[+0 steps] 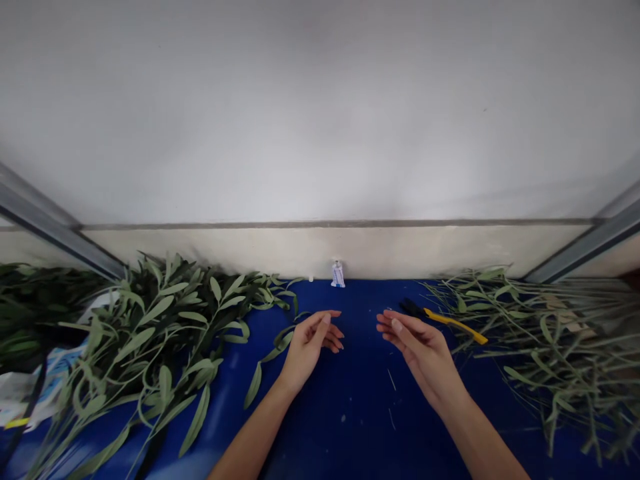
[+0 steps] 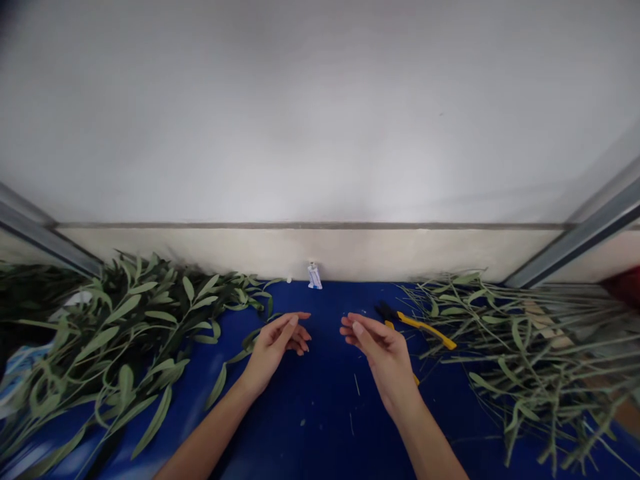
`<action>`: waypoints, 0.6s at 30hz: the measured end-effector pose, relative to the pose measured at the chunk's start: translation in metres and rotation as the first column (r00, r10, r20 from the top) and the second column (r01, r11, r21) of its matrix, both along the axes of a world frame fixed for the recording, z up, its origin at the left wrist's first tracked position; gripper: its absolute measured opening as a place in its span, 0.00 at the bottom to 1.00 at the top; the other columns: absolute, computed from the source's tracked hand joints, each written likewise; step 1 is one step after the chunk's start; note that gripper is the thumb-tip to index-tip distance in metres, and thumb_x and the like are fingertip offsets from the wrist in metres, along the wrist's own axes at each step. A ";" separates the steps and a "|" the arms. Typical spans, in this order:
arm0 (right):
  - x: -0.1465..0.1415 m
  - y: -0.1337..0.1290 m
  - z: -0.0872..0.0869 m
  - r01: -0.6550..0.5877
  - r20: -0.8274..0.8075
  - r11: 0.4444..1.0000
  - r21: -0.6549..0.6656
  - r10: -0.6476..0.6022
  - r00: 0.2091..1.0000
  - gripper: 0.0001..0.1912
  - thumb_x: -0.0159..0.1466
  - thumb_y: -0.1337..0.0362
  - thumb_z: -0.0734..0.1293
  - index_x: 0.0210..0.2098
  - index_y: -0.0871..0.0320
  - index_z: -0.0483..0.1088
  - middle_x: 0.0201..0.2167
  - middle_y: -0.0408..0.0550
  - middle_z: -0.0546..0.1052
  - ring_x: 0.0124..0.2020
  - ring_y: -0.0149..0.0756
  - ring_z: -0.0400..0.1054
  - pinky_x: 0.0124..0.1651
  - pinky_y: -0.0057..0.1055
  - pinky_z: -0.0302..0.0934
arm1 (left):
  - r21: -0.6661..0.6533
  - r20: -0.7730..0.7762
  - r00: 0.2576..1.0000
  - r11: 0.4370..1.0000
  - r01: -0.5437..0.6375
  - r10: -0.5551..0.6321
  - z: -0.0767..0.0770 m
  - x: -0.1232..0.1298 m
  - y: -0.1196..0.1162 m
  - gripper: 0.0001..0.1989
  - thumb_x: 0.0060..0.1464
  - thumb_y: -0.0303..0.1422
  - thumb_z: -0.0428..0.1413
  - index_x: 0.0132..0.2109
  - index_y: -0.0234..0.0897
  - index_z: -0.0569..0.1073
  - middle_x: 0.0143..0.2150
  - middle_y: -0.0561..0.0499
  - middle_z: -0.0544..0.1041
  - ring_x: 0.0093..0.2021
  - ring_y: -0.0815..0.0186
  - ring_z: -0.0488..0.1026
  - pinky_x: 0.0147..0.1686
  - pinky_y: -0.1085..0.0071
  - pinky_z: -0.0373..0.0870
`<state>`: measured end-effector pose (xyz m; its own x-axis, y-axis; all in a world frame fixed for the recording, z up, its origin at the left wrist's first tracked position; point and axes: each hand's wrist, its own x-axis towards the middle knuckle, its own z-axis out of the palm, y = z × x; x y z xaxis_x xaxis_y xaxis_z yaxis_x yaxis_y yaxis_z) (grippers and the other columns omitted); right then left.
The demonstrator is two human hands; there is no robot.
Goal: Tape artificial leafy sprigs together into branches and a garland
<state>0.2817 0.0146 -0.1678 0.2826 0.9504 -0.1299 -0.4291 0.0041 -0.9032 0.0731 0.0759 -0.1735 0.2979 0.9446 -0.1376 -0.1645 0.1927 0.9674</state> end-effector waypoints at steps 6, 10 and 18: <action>-0.006 0.021 0.004 0.012 0.072 1.000 -0.011 -0.011 0.997 0.13 0.50 0.55 0.83 0.27 0.56 0.82 0.26 0.48 0.82 0.25 0.33 0.73 0.30 0.30 0.67 | -0.004 -0.003 1.000 1.000 0.006 -0.006 0.000 0.001 0.000 0.27 0.57 0.51 0.63 0.48 0.29 0.78 0.29 0.47 0.79 0.25 0.65 0.77 0.26 0.71 0.73; -0.010 0.030 0.002 -0.010 0.036 1.000 -0.013 0.011 0.999 0.15 0.47 0.58 0.84 0.22 0.56 0.78 0.19 0.42 0.76 0.21 0.29 0.67 0.27 0.28 0.61 | -0.003 -0.005 1.000 1.000 0.007 -0.007 0.000 0.001 0.000 0.26 0.58 0.51 0.62 0.48 0.29 0.78 0.29 0.47 0.79 0.25 0.66 0.77 0.26 0.72 0.73; -0.016 0.024 0.009 -0.172 -0.271 0.983 -0.061 0.150 0.951 0.19 0.62 0.48 0.75 0.44 0.56 0.83 0.48 0.56 0.83 0.49 0.44 0.78 0.53 0.39 0.69 | 0.003 -0.007 1.000 1.000 0.017 -0.017 0.000 0.001 0.000 0.26 0.57 0.52 0.62 0.48 0.30 0.78 0.29 0.47 0.79 0.25 0.66 0.77 0.26 0.72 0.73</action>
<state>0.2658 0.0388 -0.1593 0.0714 0.9631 -0.2593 -0.6415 -0.1547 -0.7513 0.0745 0.0756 -0.1736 0.3127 0.9399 -0.1369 -0.1550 0.1927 0.9689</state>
